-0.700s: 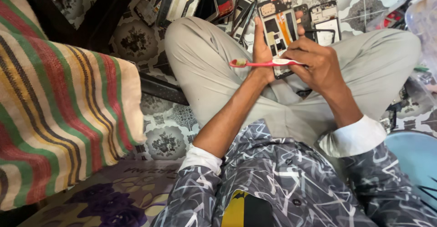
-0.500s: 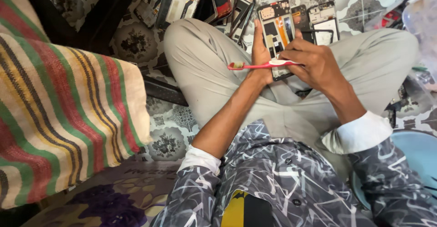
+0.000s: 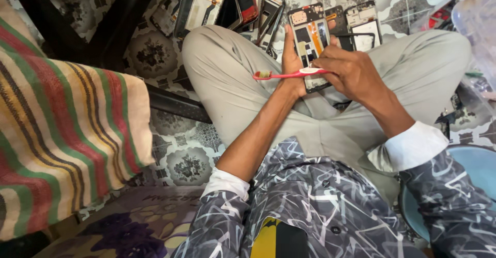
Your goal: The person sits cross-legged on the floor and uses a pink toothbrush to scrub the internal components of several disassembled mobile phones. They handle each phone one at a time, brushing the circuit boards and battery areas, then place the cleaned units aside.
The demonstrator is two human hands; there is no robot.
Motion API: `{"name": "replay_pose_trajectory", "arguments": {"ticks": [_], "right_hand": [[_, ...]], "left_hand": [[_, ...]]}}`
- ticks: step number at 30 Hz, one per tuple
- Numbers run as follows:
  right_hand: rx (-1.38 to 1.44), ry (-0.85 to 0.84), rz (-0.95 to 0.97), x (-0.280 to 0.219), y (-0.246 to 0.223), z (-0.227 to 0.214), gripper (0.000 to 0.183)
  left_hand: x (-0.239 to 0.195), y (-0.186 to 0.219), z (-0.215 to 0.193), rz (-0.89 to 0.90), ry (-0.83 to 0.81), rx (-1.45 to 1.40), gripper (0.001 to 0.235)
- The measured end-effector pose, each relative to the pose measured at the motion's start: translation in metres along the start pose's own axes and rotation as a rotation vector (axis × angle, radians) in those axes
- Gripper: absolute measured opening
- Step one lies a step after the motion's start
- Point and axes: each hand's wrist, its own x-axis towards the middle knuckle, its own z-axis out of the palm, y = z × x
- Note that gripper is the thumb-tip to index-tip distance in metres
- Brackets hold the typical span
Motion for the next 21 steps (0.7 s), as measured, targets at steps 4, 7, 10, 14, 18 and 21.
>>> {"name": "replay_pose_trajectory", "arguments": {"ticks": [4,7,10,14,18,21], "right_hand": [[0.016,0.007,-0.004,0.002,0.000,0.001,0.024],[0.008,0.024,0.026,0.006,-0.004,0.001,0.023],[-0.029,0.025,0.050,0.008,-0.011,0.002,0.025],[-0.118,-0.020,0.054,0.010,-0.018,0.003,0.019],[-0.176,-0.030,0.021,0.007,-0.016,0.009,0.016],[-0.202,-0.062,0.027,0.005,-0.014,0.010,0.014]], "left_hand": [[0.000,0.002,0.001,-0.016,-0.079,-0.029,0.093],[0.001,0.003,0.000,0.007,-0.042,0.038,0.093],[0.001,0.002,0.002,0.016,0.063,0.092,0.092],[-0.001,0.002,0.005,0.026,0.175,0.163,0.087],[-0.002,0.001,-0.003,0.011,0.045,0.152,0.088],[-0.001,-0.001,-0.006,-0.036,0.029,0.128,0.092]]}}
